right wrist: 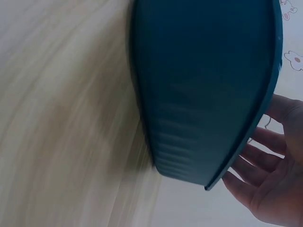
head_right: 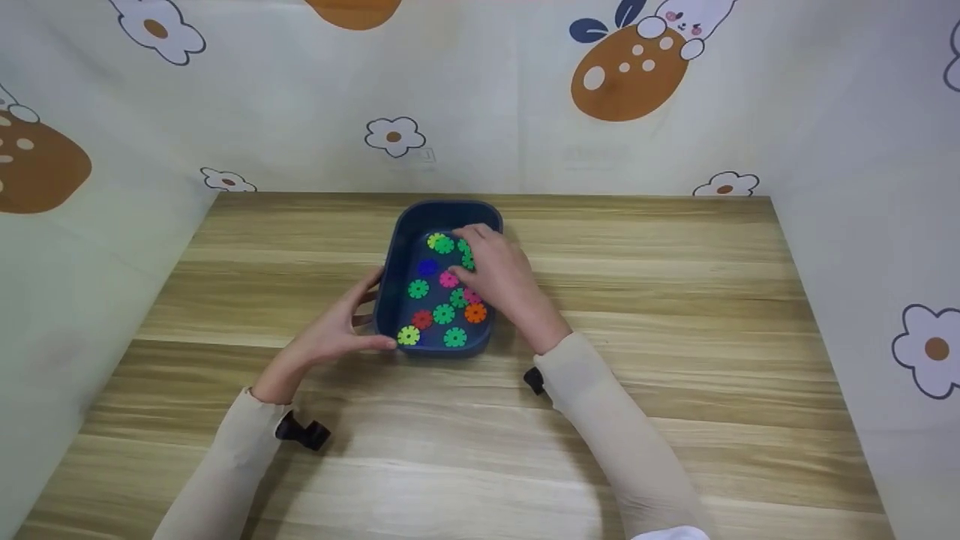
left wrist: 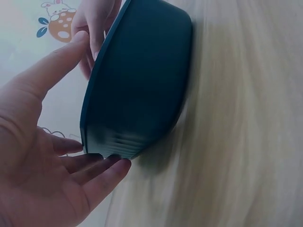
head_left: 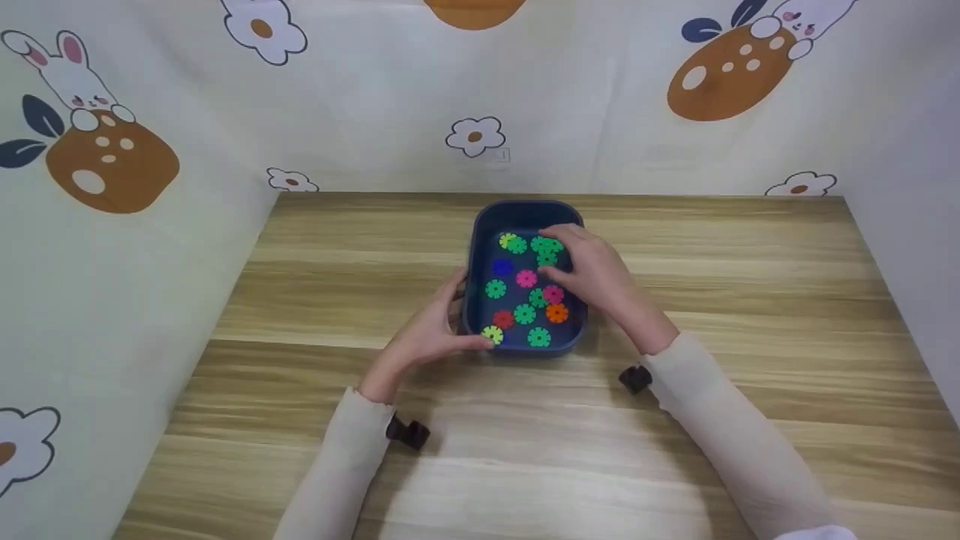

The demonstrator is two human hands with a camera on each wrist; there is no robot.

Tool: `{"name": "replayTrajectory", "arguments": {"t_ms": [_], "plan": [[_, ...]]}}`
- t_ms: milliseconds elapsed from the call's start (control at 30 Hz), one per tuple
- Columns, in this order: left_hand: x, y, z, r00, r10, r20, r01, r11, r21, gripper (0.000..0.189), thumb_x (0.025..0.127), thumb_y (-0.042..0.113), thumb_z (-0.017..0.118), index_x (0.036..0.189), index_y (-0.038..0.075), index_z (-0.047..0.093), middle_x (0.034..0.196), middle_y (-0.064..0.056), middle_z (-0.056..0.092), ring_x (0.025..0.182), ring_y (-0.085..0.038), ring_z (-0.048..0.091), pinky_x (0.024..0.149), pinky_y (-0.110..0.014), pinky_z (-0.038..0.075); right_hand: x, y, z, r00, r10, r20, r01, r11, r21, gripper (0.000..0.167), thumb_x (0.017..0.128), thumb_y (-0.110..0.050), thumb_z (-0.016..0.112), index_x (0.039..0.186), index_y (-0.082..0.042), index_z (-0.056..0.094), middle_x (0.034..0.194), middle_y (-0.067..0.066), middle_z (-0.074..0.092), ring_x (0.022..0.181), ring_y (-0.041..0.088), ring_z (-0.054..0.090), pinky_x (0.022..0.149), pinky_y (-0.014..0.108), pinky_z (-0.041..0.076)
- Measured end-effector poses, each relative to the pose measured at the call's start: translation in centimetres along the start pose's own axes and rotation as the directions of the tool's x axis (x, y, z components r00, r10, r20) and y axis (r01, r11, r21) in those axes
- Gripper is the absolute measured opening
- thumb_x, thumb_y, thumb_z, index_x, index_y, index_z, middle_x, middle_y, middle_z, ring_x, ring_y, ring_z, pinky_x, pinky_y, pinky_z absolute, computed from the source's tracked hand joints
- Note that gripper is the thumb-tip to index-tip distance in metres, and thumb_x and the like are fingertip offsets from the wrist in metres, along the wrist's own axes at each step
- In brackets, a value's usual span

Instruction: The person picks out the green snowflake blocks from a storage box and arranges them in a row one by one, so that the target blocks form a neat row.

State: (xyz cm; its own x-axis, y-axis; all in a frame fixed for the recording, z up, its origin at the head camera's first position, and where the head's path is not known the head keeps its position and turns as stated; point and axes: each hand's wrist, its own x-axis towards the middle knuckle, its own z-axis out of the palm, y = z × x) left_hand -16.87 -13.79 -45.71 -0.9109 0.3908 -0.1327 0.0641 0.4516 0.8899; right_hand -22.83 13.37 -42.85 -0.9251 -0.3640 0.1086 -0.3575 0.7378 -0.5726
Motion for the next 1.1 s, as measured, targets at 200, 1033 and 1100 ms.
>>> {"name": "replayTrajectory", "arguments": {"t_ms": [200,1033,1100], "plan": [[0.0,-0.2,0.2,1.0,0.007,0.024,-0.006,0.999,-0.051,0.123,0.073,0.027,0.09,0.161,0.019,0.005,0.167,-0.01,0.017,0.148,-0.034,0.032,0.116,-0.046,0.039,0.4,-1.1,1.1,1.0,0.004,0.021,-0.005,0.999,0.035,0.051,0.092,-0.028,0.073,0.137,-0.011,0.058,0.14,0.01,0.058,0.13,0.028,0.055,0.113,0.047,0.043],[0.0,0.0,0.8,1.0,0.009,-0.015,-0.01,0.997,-0.07,0.113,0.078,0.013,0.085,0.162,0.016,0.008,0.167,-0.008,0.017,0.149,-0.031,0.031,0.117,-0.046,0.038,1.8,-2.0,4.9,0.983,0.024,0.182,-0.069,0.967,0.245,0.043,0.091,-0.02,0.073,0.13,-0.006,0.063,0.131,0.012,0.066,0.117,0.026,0.064,0.103,0.043,0.052],[0.0,-0.1,0.8,1.0,0.015,-0.012,-0.016,0.998,-0.065,0.113,0.079,0.013,0.085,0.162,0.016,0.008,0.168,-0.009,0.015,0.149,-0.031,0.03,0.117,-0.046,0.037,2.0,-1.9,5.1,0.975,0.032,0.22,-0.1,0.946,0.308,0.042,0.091,-0.017,0.072,0.13,-0.005,0.063,0.13,0.013,0.066,0.115,0.026,0.066,0.1,0.042,0.054]]}}
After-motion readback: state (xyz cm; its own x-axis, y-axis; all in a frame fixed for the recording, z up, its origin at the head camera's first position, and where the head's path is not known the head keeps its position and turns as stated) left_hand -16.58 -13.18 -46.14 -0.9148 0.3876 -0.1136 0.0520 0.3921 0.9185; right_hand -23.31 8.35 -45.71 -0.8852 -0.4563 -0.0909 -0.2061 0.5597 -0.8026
